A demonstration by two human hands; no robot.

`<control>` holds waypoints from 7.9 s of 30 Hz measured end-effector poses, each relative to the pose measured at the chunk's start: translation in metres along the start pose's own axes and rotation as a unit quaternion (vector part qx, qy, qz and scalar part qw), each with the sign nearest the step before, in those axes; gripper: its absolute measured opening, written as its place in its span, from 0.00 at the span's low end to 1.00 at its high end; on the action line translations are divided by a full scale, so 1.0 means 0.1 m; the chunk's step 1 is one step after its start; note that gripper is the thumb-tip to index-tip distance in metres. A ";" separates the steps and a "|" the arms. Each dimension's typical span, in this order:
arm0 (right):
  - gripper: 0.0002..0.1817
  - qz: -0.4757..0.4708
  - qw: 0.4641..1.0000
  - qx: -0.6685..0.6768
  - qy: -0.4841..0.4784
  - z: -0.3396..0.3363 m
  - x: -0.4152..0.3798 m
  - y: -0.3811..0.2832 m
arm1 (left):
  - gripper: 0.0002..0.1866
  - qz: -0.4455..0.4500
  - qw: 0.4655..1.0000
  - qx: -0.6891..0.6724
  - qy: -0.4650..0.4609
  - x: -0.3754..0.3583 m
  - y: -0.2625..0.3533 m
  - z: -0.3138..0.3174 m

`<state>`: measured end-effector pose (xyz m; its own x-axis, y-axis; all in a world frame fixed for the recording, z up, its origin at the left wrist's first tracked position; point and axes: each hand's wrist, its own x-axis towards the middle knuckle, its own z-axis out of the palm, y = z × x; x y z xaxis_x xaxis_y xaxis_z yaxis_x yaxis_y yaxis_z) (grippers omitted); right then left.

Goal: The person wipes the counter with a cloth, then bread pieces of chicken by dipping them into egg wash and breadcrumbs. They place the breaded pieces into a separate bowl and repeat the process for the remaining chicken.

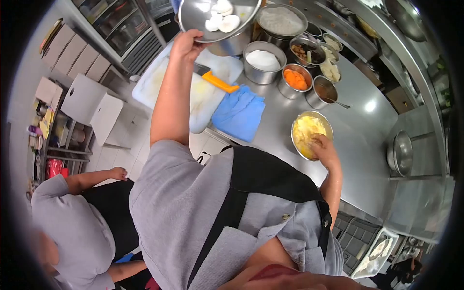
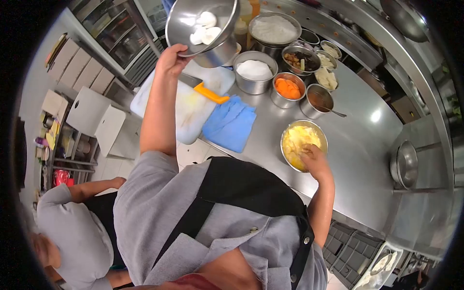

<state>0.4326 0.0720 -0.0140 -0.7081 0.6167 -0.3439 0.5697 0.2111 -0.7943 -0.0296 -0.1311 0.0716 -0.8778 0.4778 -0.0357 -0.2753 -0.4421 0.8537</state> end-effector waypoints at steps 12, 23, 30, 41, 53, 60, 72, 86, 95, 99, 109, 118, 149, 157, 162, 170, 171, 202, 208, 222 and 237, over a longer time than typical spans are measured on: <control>0.20 -0.029 0.996 -0.083 0.002 0.02 0.07 -0.04 | 0.06 0.010 0.967 0.044 0.251 0.08 -0.13 -1.44; 0.19 0.002 1.000 -0.020 0.013 0.10 -0.01 -0.19 | 0.15 0.051 0.962 0.050 0.262 -0.16 -0.12 -1.66; 0.17 -0.022 0.995 -0.094 0.016 0.10 0.01 -0.24 | 0.17 -0.037 0.973 0.089 0.209 -0.84 -0.14 -1.77; 0.19 -0.039 0.987 -0.155 -0.005 0.12 0.09 -0.14 | 0.12 -0.003 0.979 0.071 0.193 -0.22 -0.33 -1.70; 0.21 -0.053 0.985 -0.156 0.058 0.06 0.08 -0.25 | 0.16 0.456 0.554 0.533 0.448 -0.63 -0.29 -1.03; 0.18 -0.058 0.985 -0.120 0.107 0.16 0.07 -0.34 | 0.08 0.341 0.768 0.504 -0.198 -0.40 -0.77 0.62; 0.17 -0.055 0.988 -0.074 0.122 0.22 -0.11 -0.24 | 0.14 0.054 0.503 0.800 -0.322 0.39 -1.86 1.44; 0.16 -0.100 0.987 -0.063 0.113 0.20 0.04 -0.14 | 0.17 0.014 0.449 0.817 -0.362 0.73 -2.13 1.18; 0.16 -0.083 0.990 -0.043 0.108 0.15 -0.02 -0.19 | 0.10 0.065 0.459 0.767 -0.442 0.79 -2.09 1.03; 0.16 -0.072 0.992 -0.027 0.105 0.15 -0.09 -0.17 | 0.07 0.019 0.430 0.786 -0.443 0.74 -1.98 1.15; 0.16 -0.078 0.990 -0.001 0.117 0.11 -0.17 -0.09 | 0.09 0.118 0.674 0.620 -0.384 1.03 -1.46 1.02; 0.13 -0.077 0.992 0.000 0.102 0.12 -0.18 -0.30 | 0.09 -0.057 0.864 0.450 -0.218 0.57 -1.13 0.98; 0.14 -0.042 0.992 0.081 0.090 0.12 -0.14 -0.20 | 0.08 0.043 0.984 0.153 -0.083 0.27 -1.18 0.61; 0.14 -0.017 0.997 0.049 0.061 0.14 -0.09 -0.15 | 0.14 -0.028 0.973 -0.227 0.043 -0.10 -1.50 -0.30; 0.15 -0.025 0.996 0.066 0.059 0.18 -0.04 -0.18 | 0.13 -0.025 0.960 -0.259 0.104 -0.04 -1.63 -0.63; 0.14 -0.040 0.996 0.061 0.052 0.13 -0.03 -0.20 | 0.11 -0.183 0.947 -0.139 0.223 0.06 -1.57 -0.65; 0.14 -0.046 0.996 0.059 0.054 0.11 -0.04 -0.20 | 0.11 -0.197 0.941 -0.145 0.236 0.01 -1.55 -0.63; 0.13 -0.033 0.989 0.116 0.085 0.24 -0.18 -0.07 | 0.27 0.231 0.631 0.671 -0.312 -1.59 -2.22 0.01; 0.17 0.010 0.986 -0.070 0.153 0.15 0.03 0.19 | 0.23 0.229 0.838 0.443 -0.222 -1.39 -2.58 0.74; 0.24 0.070 0.934 -0.233 0.260 -0.28 -0.12 0.60 | 0.19 0.304 0.596 0.601 -0.438 -1.76 -3.09 1.21; 0.28 0.076 0.946 -0.213 0.233 -0.53 -0.02 0.80 | 0.13 0.236 0.767 0.563 -0.197 -1.79 -1.61 -0.12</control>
<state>0.5013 0.1278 -0.0503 -0.4004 0.9107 -0.1011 0.8368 0.3184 -0.4455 0.1674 -0.1541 -0.0658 -0.5273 0.7571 0.3856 0.7442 0.1925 0.6396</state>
